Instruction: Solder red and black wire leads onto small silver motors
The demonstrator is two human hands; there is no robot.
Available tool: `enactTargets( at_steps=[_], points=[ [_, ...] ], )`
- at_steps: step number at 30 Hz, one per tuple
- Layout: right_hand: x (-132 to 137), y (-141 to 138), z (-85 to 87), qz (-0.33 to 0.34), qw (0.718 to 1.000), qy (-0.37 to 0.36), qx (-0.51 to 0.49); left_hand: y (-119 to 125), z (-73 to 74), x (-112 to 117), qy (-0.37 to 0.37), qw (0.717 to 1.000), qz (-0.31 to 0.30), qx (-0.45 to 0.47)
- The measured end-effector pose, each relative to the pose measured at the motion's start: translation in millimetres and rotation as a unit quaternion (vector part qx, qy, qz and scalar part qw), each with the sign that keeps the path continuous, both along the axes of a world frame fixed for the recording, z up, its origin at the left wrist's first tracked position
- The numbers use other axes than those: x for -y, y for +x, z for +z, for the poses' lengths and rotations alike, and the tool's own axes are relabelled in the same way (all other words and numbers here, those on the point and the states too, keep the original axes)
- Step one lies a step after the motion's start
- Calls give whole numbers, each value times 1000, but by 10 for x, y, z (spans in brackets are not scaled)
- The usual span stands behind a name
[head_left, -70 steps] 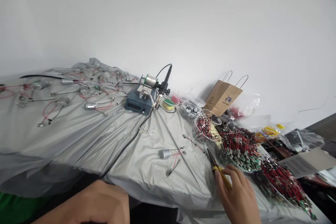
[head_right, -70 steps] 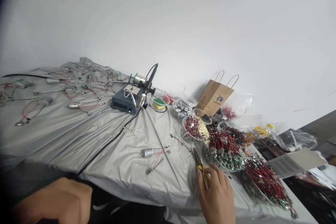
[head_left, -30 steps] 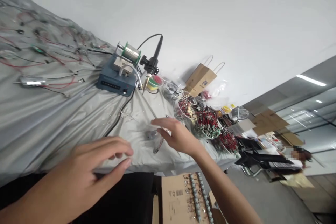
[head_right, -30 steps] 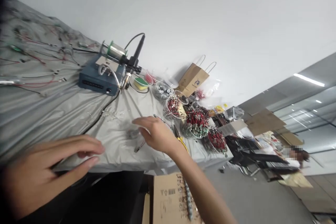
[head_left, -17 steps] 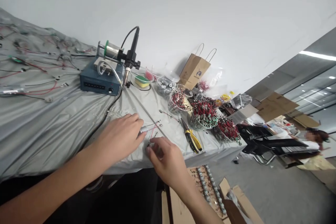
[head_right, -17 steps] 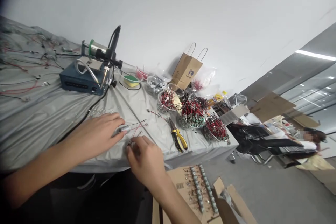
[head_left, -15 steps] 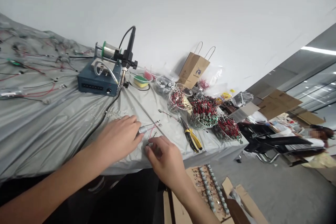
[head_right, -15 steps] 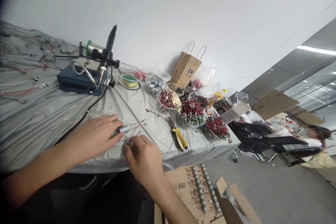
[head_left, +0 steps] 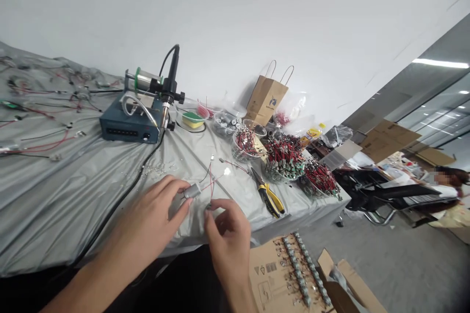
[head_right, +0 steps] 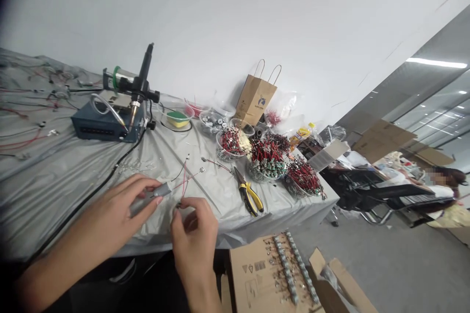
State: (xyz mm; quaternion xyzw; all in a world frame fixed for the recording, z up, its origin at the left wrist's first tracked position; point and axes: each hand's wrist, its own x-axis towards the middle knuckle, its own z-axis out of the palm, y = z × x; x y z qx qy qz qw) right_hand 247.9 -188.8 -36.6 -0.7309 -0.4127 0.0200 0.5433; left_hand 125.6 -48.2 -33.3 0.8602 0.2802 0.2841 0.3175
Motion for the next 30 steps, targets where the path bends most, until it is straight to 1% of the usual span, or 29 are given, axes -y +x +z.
enactTargets(
  at_steps=[3,6,10,15,17,19,24,27,30],
  points=[
    [-10,-117,46,-30,997,64,-38,-70,-22,85,-127,990,7,64],
    [-39,-259,100,-42,993,109,-3,-141,-24,152,-272,956,-15,112],
    [-112,-393,175,-38,990,124,46,-231,4,207,-398,899,-33,181],
    [-183,-495,232,13,989,134,60,-339,82,230,-540,798,-77,255],
    [-196,-539,229,35,988,139,56,-386,93,218,-569,771,-85,273],
    [-209,-585,213,48,987,146,55,-433,85,206,-583,755,-91,285],
    [-284,-700,175,36,984,173,20,-520,10,232,-601,718,-82,341],
    [-344,-765,195,54,982,178,-10,-564,-46,253,-607,702,-66,366],
    [-390,-823,238,90,979,182,-32,-621,-75,245,-607,694,-63,383]
  ],
)
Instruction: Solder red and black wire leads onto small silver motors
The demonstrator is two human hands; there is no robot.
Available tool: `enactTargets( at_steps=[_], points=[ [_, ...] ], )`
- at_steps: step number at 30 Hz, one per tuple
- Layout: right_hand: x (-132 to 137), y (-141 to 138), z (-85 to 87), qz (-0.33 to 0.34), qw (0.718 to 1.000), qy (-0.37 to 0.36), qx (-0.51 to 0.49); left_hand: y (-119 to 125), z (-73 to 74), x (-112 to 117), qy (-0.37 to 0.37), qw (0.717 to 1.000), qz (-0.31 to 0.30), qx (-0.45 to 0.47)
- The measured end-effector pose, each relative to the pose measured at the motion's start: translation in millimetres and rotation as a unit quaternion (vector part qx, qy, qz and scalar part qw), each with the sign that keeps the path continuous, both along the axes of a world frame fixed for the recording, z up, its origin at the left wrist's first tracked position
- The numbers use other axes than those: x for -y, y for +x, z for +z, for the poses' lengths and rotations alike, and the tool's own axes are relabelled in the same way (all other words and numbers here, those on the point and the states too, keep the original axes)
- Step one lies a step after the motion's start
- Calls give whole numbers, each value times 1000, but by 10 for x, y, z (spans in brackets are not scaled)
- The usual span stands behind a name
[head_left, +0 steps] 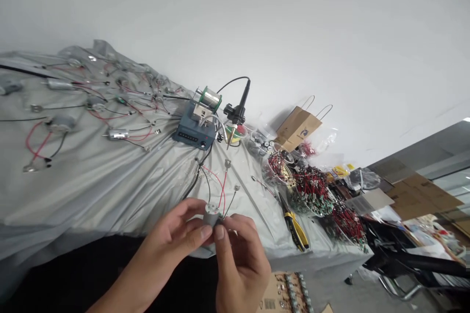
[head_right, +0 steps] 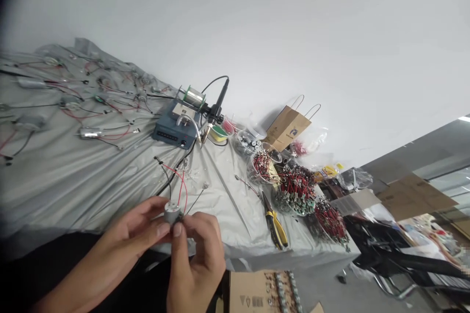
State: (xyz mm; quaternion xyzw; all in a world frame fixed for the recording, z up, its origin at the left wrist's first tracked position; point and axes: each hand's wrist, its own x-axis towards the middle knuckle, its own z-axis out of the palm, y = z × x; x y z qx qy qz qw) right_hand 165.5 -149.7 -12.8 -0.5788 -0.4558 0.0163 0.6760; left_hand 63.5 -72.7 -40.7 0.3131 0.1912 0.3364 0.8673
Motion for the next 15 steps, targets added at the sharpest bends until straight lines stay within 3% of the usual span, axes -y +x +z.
enactTargets(
  at_steps=[15],
  points=[
    [-163,-223,13,31,999,25,-33,-193,-8,-20,-83,995,44,45]
  ],
)
